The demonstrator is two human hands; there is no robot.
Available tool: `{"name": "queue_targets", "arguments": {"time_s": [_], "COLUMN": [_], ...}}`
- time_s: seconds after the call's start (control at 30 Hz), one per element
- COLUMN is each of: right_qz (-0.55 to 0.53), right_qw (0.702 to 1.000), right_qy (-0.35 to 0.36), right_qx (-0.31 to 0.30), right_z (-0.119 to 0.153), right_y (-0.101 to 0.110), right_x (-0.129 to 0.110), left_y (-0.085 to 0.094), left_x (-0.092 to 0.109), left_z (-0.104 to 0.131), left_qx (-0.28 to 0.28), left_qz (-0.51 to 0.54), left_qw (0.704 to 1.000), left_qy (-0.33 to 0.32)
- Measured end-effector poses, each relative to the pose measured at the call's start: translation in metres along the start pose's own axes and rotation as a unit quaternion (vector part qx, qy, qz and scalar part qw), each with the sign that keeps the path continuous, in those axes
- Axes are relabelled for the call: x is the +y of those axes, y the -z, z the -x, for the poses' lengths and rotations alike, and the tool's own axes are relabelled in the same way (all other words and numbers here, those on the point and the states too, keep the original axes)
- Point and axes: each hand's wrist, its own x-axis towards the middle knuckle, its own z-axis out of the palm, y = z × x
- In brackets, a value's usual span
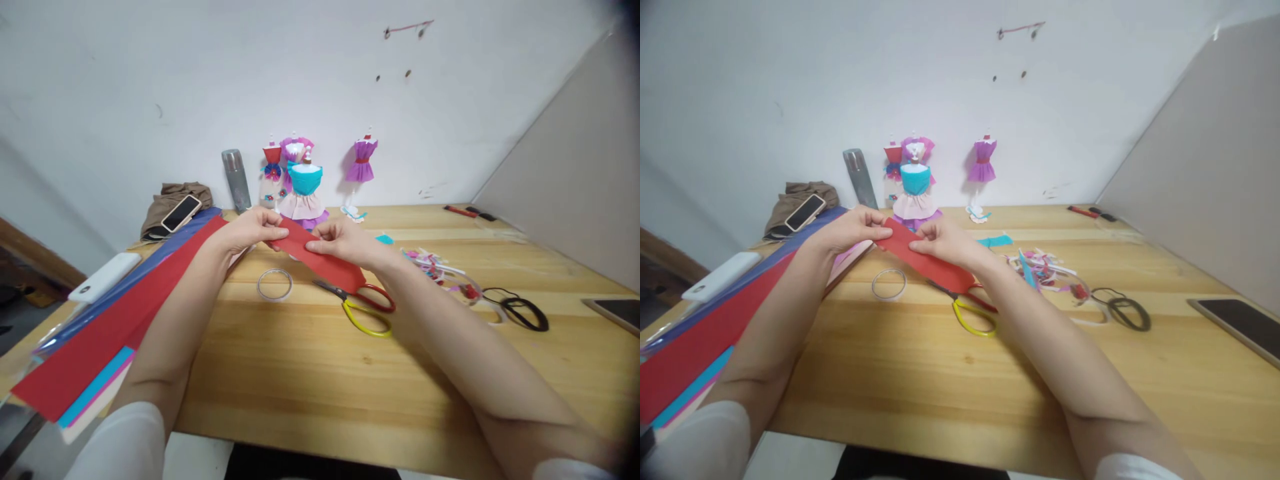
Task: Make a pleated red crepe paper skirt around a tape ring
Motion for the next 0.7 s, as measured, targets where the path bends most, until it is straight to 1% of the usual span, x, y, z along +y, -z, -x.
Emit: {"name": "queue_targets", "arguments": {"time_s": [0.13,0.23,0.3,0.43,0.5,0.57,0.6,0.67,0.7], "right_qz": [0.014,0.015,0.019,0.031,0.048,0.068,0.081,0.112,0.130], "right_qw": [1.000,1.000,0.999,0.999,0.999,0.998,0.997,0.993,0.990], "right_qy": [-0.006,-0.007,-0.001,0.001,-0.003,-0.002,0.000,0.005,0.006], "right_qx": [-0.007,-0.023,-0.028,-0.016,-0.009,-0.011,-0.018,-0.041,-0.057], "right_z": [-0.001,-0.001,-0.001,0.000,0.002,0.004,0.005,0.007,0.008], "right_y": [0.004,0.007,0.007,0.006,0.009,0.015,0.019,0.026,0.029], "right_x": [0.004,0.008,0.009,0.006,0.004,0.002,0.002,0.002,0.002], "left_y": [0.001,0.004,0.002,-0.001,0.005,0.016,0.023,0.036,0.040], "left_x": [0.000,-0.003,-0.006,-0.007,-0.006,-0.007,-0.008,-0.014,-0.019], "left_z": [0.001,-0.002,-0.004,-0.005,-0.002,0.000,0.000,-0.001,-0.003], "left_qx": [-0.016,-0.014,-0.014,-0.034,-0.044,-0.056,-0.065,-0.090,-0.115], "left_qz": [-0.004,-0.009,-0.006,-0.027,-0.062,-0.111,-0.139,-0.212,-0.259], "left_qw": [1.000,1.000,1.000,0.999,0.997,0.992,0.988,0.973,0.959], "left_qy": [-0.007,-0.003,-0.004,-0.003,-0.013,-0.017,-0.009,0.010,0.026]}}
